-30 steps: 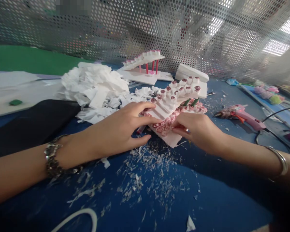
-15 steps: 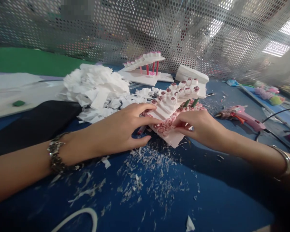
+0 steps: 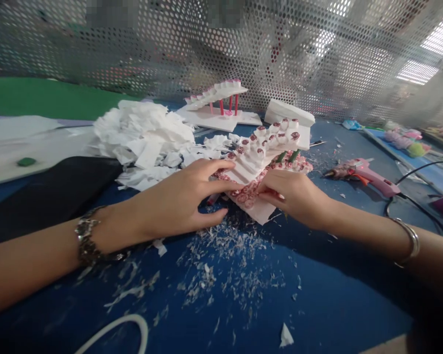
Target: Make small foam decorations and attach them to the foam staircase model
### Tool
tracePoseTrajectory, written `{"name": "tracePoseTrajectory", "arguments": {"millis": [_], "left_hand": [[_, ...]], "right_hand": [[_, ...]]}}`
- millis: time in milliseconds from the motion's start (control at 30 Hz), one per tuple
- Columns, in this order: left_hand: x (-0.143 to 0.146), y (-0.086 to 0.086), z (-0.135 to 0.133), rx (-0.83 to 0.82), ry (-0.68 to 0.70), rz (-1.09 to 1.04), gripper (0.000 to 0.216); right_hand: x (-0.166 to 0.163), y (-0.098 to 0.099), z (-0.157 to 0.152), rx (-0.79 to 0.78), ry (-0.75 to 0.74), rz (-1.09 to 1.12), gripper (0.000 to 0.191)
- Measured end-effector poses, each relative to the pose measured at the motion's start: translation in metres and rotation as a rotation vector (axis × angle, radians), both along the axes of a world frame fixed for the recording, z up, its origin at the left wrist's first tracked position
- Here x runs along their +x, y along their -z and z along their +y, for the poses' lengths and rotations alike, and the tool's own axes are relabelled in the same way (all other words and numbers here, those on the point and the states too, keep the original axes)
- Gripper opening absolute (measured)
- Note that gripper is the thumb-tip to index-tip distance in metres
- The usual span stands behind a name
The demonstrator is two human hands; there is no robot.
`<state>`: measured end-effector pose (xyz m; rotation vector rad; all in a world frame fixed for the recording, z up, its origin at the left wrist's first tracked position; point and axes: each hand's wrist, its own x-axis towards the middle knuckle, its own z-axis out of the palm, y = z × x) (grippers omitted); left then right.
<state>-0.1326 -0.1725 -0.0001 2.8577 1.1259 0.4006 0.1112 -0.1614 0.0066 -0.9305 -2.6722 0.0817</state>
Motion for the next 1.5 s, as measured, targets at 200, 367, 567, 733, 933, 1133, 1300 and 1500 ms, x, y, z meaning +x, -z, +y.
{"name": "tracePoseTrajectory", "arguments": {"millis": [200,367,567,733,933,1133,1300,1500], "left_hand": [[0.000,-0.004,0.000,-0.040,-0.005,0.028,0.044],[0.001,-0.002,0.000,-0.045,-0.004,-0.016,0.041],[0.002,-0.002,0.000,-0.023,-0.013,-0.022,0.040],[0.003,-0.006,0.000,-0.051,-0.021,0.012,0.041],[0.003,-0.006,-0.002,-0.042,-0.005,0.012,0.041],[0.002,-0.003,-0.003,-0.005,0.000,-0.007,0.040],[0.004,-0.006,-0.003,0.034,0.011,0.057,0.039],[0.009,-0.006,-0.007,0.114,-0.082,0.144,0.037]], "right_hand": [[0.005,-0.010,0.004,-0.137,-0.017,0.036,0.013],[0.002,-0.006,0.004,-0.111,-0.016,0.000,0.010],[0.001,0.004,0.000,0.035,0.013,-0.067,0.014],[0.005,-0.007,0.005,-0.066,-0.126,-0.061,0.013],[0.008,-0.010,0.006,-0.003,-0.118,-0.201,0.018],[0.006,0.000,0.003,0.169,-0.108,-0.326,0.018],[0.009,-0.017,0.001,0.141,-0.095,-0.298,0.020],[0.036,-0.065,-0.003,0.172,0.120,-0.109,0.023]]}}
